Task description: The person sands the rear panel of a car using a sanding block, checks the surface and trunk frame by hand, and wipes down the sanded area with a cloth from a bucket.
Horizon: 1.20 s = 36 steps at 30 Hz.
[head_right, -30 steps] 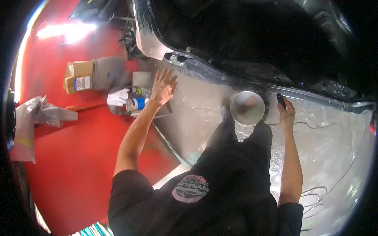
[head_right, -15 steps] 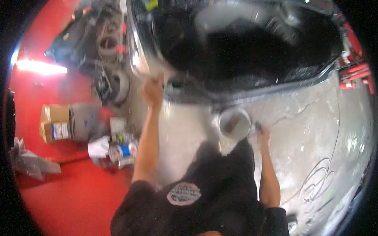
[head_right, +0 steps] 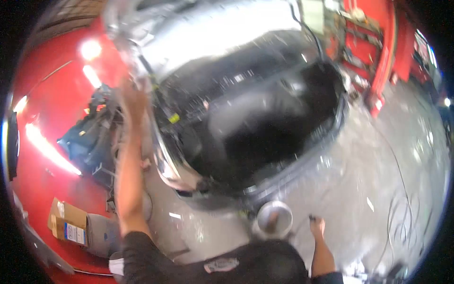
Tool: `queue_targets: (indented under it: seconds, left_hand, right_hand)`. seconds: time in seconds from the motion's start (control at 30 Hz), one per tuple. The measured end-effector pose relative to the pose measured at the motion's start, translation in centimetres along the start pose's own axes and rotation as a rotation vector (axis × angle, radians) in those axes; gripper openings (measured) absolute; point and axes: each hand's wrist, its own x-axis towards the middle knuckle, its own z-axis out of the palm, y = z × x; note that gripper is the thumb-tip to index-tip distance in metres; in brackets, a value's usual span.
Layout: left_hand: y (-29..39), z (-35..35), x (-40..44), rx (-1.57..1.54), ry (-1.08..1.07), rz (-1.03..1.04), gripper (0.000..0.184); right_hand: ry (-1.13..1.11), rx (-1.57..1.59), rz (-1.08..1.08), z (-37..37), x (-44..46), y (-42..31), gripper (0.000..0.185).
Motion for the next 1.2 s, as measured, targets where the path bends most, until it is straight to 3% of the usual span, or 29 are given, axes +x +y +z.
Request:
queue_targets:
  seconds: [0.03, 0.07, 0.13, 0.17, 0.23, 0.27, 0.3, 0.33, 0.37, 0.43, 0.47, 0.5, 0.53, 0.6, 0.67, 0.8, 0.93, 1.0, 1.1, 1.2]
  left_hand:
    - [-1.0, 0.7, 4.0, -0.248, 0.074, 0.051, 0.056]
    - [-2.2, 0.4, 7.6, -0.159, 0.067, 0.222, 0.050]
    - [-3.1, 0.4, 11.2, 0.022, 0.043, 0.155, 0.042]
    - [-2.1, 0.9, 10.7, -0.428, -0.025, -0.012, 0.034]
    - [0.9, 2.4, 7.1, -0.433, -0.084, -0.156, 0.016]
    - [-1.1, 3.1, 5.5, -0.195, -0.164, 0.152, 0.017]
    - [-3.5, 5.4, 3.6, -0.810, -0.496, -0.217, 0.016]
    - [0.0, 4.7, -0.5, -0.231, -0.504, -0.021, 0.018]
    - [0.3, 5.0, -3.5, -0.159, -0.769, -0.161, 0.030]
    - [0.1, 6.3, -12.0, -0.157, -0.852, -0.039, 0.030]
    - [1.0, 6.6, -16.1, -0.224, -0.896, -0.046, 0.027]
    - [2.3, 6.3, -20.1, -0.287, -0.935, -0.054, 0.025]
    - [3.6, 6.0, -23.9, -0.264, -1.013, -0.153, 0.024]
    - [5.8, 5.2, -30.2, -0.162, -1.184, -0.241, 0.021]
    - [6.6, 4.6, -34.8, -0.141, -1.219, -0.180, 0.019]
    - [5.7, 3.2, -35.4, 0.082, -1.212, -0.013, 0.020]
    - [2.8, 1.9, -30.6, 0.198, -1.002, 0.138, 0.025]
    - [0.5, 1.5, -28.5, 0.198, -0.964, 0.069, 0.027]
    - [-3.8, 0.7, -25.9, 0.271, -0.793, 0.001, 0.025]
    - [-9.4, 1.0, -25.7, 0.174, -0.772, -0.452, 0.024]
  right_hand:
    - [0.000, 0.082, -0.042, -1.1, -1.4, 0.9, 0.025]
    - [0.028, 0.070, 0.040, -2.4, -2.9, 0.6, 0.024]
    - [0.065, 0.116, 0.168, -3.1, -6.0, 3.2, 0.035]
    - [0.143, 0.127, 0.163, -1.9, -6.7, 5.8, 0.041]
    - [0.014, 0.312, 0.526, -3.3, -9.3, 6.3, 0.048]
    - [-0.030, 0.397, 0.713, -4.1, -9.5, 6.5, 0.052]
    - [-0.048, 0.397, 0.741, -4.8, -9.5, 7.0, 0.046]
    - [-0.061, 0.401, 0.693, -4.1, -9.1, 9.3, 0.044]
    - [-0.075, 0.398, 0.655, -2.7, -8.3, 12.5, 0.043]
    - [-0.056, 0.388, 0.471, -0.3, -5.3, 16.0, 0.035]
    - [-0.129, 0.349, 0.461, -2.9, -2.9, 11.0, 0.039]
    - [-0.095, 0.178, 0.339, -1.0, -0.2, 12.2, 0.044]
    - [-0.078, 0.354, 0.204, 0.0, 1.6, 12.0, 0.047]
    - [-0.322, 0.405, 0.200, -1.6, 5.4, 5.6, 0.054]
    - [-0.521, 0.348, 0.171, -1.6, 7.7, -0.5, 0.057]
    - [-0.703, 0.218, -0.121, 2.8, 8.1, -5.9, 0.048]
    - [-0.632, 0.089, -0.211, 6.3, 6.3, -9.0, 0.051]
    - [-0.617, -0.020, -0.247, 7.2, 5.0, -10.5, 0.060]
    - [-0.504, 0.103, -0.430, 10.6, 3.6, -13.4, 0.060]
    - [-0.549, 0.276, -0.478, 10.9, 4.8, -21.3, 0.056]
